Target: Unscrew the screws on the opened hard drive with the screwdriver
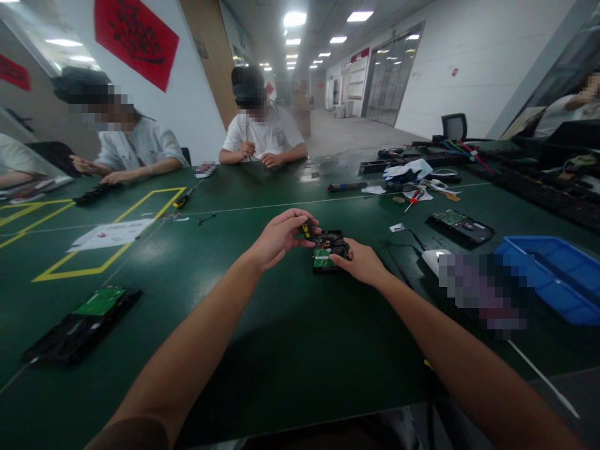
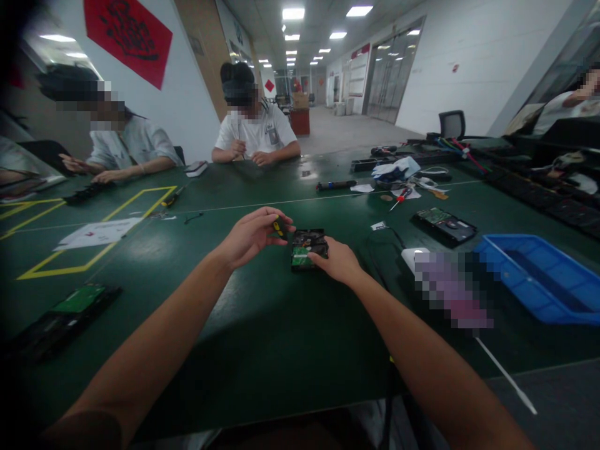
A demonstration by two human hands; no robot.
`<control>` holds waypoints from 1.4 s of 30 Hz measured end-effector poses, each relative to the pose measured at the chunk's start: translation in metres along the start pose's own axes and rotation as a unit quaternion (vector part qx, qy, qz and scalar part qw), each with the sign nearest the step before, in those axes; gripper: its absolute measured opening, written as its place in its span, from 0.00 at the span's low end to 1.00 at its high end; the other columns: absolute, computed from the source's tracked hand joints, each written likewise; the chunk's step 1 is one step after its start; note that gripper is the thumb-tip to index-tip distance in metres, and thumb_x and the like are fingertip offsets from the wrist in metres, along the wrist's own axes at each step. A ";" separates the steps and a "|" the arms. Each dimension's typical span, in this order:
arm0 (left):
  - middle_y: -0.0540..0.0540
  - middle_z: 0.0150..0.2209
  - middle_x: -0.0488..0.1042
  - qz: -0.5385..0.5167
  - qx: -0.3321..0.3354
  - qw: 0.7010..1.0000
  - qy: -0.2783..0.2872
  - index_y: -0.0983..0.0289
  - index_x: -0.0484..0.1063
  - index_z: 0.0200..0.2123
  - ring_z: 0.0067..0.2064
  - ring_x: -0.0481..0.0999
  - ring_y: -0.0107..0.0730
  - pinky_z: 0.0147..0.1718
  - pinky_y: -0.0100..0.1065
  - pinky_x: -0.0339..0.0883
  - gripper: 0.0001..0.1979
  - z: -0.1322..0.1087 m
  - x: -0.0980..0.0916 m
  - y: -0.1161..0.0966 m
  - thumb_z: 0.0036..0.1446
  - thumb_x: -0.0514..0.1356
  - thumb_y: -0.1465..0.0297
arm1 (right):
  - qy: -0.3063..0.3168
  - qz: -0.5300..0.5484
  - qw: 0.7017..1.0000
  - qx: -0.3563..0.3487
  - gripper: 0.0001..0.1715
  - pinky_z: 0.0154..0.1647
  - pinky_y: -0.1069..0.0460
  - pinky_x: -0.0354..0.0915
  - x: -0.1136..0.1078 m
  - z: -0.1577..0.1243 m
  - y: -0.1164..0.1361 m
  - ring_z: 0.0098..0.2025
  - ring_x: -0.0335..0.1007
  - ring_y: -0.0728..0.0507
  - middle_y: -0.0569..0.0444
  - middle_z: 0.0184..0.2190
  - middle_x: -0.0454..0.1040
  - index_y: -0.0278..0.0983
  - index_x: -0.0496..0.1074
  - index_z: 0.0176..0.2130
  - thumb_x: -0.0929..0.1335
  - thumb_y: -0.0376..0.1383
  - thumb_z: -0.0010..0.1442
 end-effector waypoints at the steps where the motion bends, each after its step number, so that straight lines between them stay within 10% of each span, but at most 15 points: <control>1: 0.62 0.49 0.76 0.004 0.002 1.000 -0.001 0.65 0.74 0.42 0.49 0.78 0.43 0.36 0.37 0.77 0.08 0.000 0.000 -0.001 0.62 0.61 0.67 | 0.000 0.000 1.000 0.003 0.34 0.37 0.50 0.63 0.000 0.000 0.000 0.41 0.75 0.39 0.47 0.39 0.79 0.36 0.70 0.60 0.69 0.54 0.64; 42: 0.60 0.45 0.77 0.006 0.013 1.000 -0.018 0.64 0.70 0.42 0.46 0.80 0.42 0.33 0.36 0.77 0.08 0.001 0.000 -0.001 0.61 0.62 0.67 | -0.005 0.007 1.000 -0.012 0.32 0.42 0.49 0.65 -0.001 0.000 0.000 0.46 0.76 0.38 0.45 0.50 0.78 0.39 0.70 0.60 0.69 0.54 0.65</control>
Point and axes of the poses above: each hand's wrist, its own z-axis towards the middle knuckle, its own x-axis out of the palm, y = z × x, the point moved 9 cm from there along z, towards the middle knuckle
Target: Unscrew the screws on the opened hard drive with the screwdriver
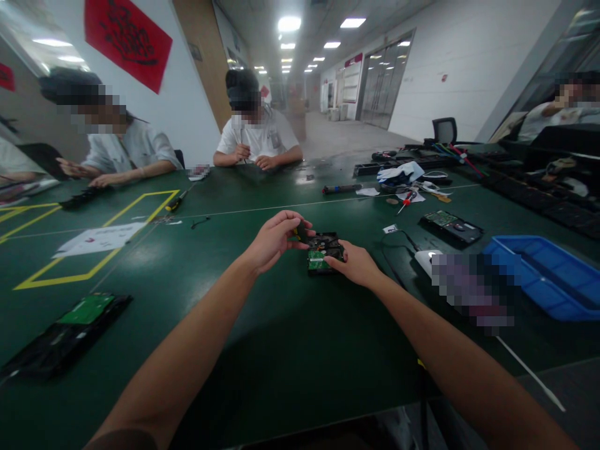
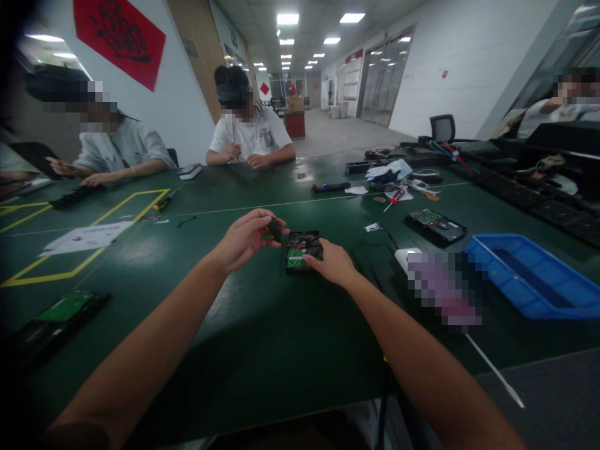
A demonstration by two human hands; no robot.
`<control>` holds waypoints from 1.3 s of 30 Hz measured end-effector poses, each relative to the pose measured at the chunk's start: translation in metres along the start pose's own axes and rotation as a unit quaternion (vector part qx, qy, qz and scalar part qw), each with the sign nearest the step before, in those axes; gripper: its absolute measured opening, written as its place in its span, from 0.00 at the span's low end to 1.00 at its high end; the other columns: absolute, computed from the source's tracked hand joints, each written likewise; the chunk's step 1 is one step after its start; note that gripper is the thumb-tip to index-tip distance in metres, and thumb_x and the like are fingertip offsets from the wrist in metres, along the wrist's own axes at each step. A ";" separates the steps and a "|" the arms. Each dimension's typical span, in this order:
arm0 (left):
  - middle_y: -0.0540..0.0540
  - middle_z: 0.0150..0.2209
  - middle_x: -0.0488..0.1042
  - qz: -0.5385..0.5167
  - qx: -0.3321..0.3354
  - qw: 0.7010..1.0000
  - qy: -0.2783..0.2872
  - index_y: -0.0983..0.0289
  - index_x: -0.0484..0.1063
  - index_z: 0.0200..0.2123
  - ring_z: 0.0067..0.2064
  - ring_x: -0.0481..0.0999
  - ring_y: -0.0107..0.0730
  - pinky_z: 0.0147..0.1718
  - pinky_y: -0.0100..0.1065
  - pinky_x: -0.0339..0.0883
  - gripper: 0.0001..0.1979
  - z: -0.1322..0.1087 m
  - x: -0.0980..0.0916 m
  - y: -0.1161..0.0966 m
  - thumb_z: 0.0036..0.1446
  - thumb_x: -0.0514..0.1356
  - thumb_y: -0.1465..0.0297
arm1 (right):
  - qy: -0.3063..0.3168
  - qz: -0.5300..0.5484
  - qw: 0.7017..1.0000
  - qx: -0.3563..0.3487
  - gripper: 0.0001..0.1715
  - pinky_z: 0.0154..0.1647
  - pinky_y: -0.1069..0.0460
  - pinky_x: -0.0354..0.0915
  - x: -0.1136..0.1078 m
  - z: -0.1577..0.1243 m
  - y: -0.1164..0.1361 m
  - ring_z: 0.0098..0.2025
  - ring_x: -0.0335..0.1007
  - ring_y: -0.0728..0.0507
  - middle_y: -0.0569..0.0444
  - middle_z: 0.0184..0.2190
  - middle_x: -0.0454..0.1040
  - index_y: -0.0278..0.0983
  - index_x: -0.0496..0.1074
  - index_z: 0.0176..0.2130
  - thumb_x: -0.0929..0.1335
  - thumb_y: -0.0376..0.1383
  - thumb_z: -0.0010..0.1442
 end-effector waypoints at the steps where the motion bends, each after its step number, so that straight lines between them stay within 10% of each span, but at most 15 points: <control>1: 0.61 0.46 0.77 0.004 0.001 1.000 0.002 0.64 0.71 0.42 0.47 0.79 0.42 0.33 0.36 0.76 0.08 0.000 0.000 -0.001 0.61 0.61 0.67 | 0.000 0.000 1.000 0.002 0.32 0.42 0.49 0.65 0.000 0.000 0.000 0.46 0.76 0.38 0.45 0.50 0.78 0.39 0.70 0.60 0.70 0.54 0.65; 39: 0.58 0.45 0.76 -0.001 0.024 1.000 0.009 0.63 0.72 0.45 0.46 0.79 0.39 0.35 0.35 0.75 0.09 -0.001 0.002 -0.004 0.61 0.62 0.68 | 0.001 -0.012 1.000 0.003 0.32 0.37 0.50 0.62 0.003 0.002 0.000 0.40 0.75 0.40 0.47 0.38 0.79 0.36 0.71 0.58 0.70 0.54 0.64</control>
Point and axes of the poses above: each hand's wrist, its own z-axis towards the middle knuckle, its own x-axis out of the palm, y = z × x, the point moved 9 cm from there along z, towards the middle knuckle
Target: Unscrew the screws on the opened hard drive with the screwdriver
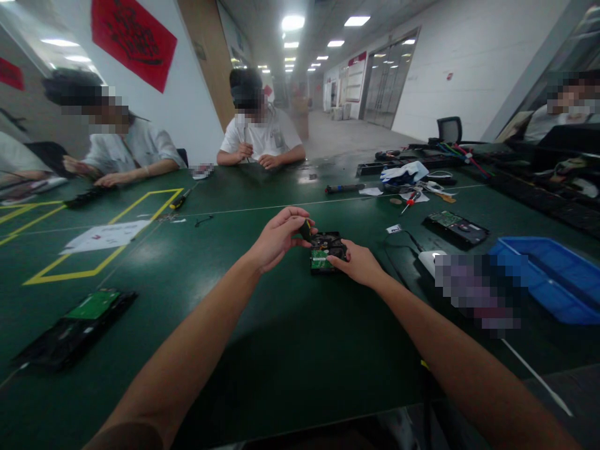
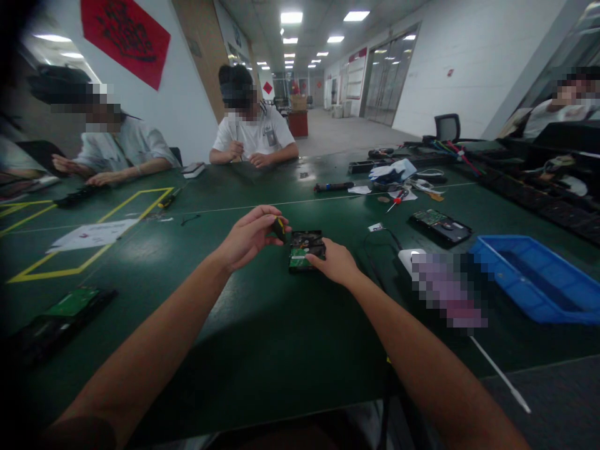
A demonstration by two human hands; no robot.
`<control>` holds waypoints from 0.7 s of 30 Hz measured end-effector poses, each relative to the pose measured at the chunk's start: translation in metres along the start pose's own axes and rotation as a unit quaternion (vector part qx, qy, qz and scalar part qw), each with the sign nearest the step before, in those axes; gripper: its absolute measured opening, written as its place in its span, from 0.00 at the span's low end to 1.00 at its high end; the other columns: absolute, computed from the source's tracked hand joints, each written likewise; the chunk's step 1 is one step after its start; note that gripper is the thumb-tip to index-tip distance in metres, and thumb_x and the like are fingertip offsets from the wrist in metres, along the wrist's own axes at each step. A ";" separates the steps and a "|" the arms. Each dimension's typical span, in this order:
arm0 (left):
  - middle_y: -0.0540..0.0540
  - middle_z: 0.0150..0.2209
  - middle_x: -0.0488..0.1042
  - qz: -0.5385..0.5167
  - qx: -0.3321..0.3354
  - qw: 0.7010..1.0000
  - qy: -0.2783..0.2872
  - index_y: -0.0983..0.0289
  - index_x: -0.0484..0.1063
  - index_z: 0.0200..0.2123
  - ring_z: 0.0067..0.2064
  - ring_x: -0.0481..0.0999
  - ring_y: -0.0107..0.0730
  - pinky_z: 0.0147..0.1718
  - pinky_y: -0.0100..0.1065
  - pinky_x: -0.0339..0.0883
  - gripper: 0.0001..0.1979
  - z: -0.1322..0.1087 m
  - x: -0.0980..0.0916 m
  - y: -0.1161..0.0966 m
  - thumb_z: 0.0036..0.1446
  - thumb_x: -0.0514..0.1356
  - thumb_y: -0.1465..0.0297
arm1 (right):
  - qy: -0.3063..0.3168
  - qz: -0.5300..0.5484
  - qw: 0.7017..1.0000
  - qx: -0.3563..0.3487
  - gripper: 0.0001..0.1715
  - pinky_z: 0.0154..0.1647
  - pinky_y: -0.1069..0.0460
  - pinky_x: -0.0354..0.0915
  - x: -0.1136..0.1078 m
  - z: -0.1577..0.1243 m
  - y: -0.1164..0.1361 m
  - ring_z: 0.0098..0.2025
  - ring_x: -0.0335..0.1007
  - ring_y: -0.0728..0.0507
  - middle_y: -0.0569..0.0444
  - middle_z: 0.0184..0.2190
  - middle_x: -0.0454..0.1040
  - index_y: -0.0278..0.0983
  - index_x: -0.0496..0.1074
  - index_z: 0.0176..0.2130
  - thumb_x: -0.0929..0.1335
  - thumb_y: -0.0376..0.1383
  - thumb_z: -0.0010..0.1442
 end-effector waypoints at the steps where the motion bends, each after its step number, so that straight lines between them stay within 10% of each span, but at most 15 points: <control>1: 0.59 0.45 0.76 -0.006 0.000 1.000 0.002 0.63 0.72 0.45 0.46 0.79 0.40 0.36 0.36 0.75 0.09 0.000 0.000 0.000 0.62 0.62 0.68 | 0.001 -0.001 1.000 0.000 0.32 0.37 0.50 0.62 0.000 0.000 0.000 0.39 0.75 0.40 0.47 0.38 0.79 0.36 0.71 0.58 0.70 0.54 0.64; 21: 0.56 0.44 0.74 0.073 0.020 0.997 -0.010 0.61 0.80 0.43 0.44 0.73 0.33 0.35 0.32 0.74 0.13 0.000 -0.003 -0.002 0.58 0.67 0.61 | -0.002 0.006 1.000 0.019 0.34 0.37 0.50 0.62 -0.001 -0.001 0.000 0.39 0.75 0.40 0.48 0.37 0.79 0.36 0.70 0.60 0.70 0.53 0.64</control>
Point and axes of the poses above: each hand's wrist, its own z-axis towards the middle knuckle, its own x-axis out of the palm, y = z × x, the point moved 9 cm from there along z, towards the middle knuckle
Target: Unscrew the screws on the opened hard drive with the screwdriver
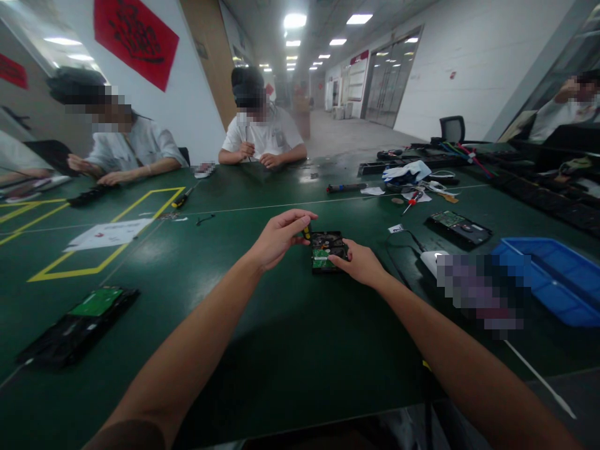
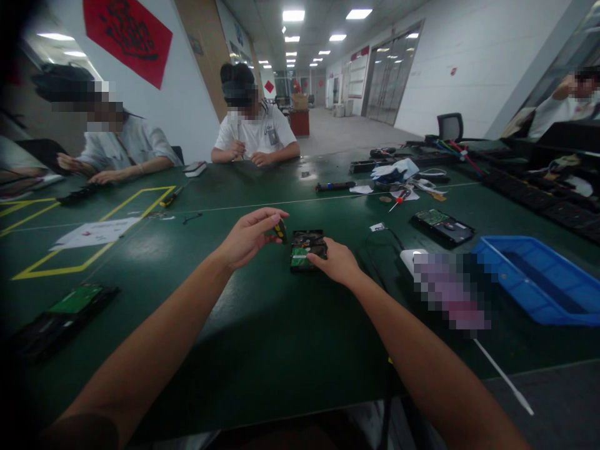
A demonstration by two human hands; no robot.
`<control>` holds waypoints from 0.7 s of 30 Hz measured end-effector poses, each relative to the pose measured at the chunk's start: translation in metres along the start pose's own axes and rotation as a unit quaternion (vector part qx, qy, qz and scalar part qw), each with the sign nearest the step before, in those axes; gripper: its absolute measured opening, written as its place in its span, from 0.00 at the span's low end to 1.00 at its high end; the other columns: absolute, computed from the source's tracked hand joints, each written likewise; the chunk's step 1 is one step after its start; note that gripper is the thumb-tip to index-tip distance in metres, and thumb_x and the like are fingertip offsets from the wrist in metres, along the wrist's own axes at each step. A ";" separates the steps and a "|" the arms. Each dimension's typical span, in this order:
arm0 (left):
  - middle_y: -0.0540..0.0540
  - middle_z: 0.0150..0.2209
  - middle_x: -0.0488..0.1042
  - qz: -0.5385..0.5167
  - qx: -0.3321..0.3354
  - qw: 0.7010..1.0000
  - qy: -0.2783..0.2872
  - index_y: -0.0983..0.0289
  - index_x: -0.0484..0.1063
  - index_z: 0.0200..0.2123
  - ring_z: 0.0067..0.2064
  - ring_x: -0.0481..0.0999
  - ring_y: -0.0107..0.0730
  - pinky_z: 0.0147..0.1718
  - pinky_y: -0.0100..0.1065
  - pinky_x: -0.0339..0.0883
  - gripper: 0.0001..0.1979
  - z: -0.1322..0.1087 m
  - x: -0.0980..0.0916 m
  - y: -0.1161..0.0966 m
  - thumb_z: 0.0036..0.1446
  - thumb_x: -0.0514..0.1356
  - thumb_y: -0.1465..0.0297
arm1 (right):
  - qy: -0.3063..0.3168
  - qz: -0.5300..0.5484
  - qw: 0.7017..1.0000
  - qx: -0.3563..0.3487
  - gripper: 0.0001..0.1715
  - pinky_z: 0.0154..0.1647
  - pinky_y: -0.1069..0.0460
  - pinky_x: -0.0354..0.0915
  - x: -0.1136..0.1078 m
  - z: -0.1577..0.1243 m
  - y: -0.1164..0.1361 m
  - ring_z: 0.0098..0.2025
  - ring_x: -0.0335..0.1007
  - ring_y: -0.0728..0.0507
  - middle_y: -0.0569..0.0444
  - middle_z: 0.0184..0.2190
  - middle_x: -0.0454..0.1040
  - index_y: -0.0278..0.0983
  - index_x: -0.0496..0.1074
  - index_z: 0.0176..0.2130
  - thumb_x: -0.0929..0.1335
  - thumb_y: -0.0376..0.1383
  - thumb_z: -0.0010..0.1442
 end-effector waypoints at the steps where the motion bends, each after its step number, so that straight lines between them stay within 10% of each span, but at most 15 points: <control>1: 0.57 0.43 0.74 -0.003 -0.004 1.000 0.004 0.61 0.80 0.44 0.43 0.73 0.34 0.35 0.32 0.75 0.13 0.000 0.001 0.000 0.59 0.67 0.61 | 0.002 0.000 1.000 0.000 0.34 0.37 0.50 0.62 0.000 0.000 0.001 0.39 0.75 0.40 0.48 0.37 0.79 0.36 0.70 0.60 0.70 0.53 0.64; 21: 0.57 0.44 0.74 -0.054 -0.006 0.998 0.020 0.63 0.77 0.42 0.46 0.75 0.36 0.38 0.36 0.77 0.11 -0.001 0.006 0.000 0.61 0.65 0.62 | 0.006 -0.005 1.000 -0.017 0.32 0.36 0.51 0.61 -0.001 -0.001 0.004 0.40 0.74 0.40 0.48 0.40 0.79 0.37 0.70 0.59 0.70 0.52 0.64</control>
Point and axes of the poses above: each hand's wrist, its own z-axis towards the middle knuckle, its own x-axis out of the palm, y = z × x, the point moved 9 cm from there along z, towards the middle knuckle
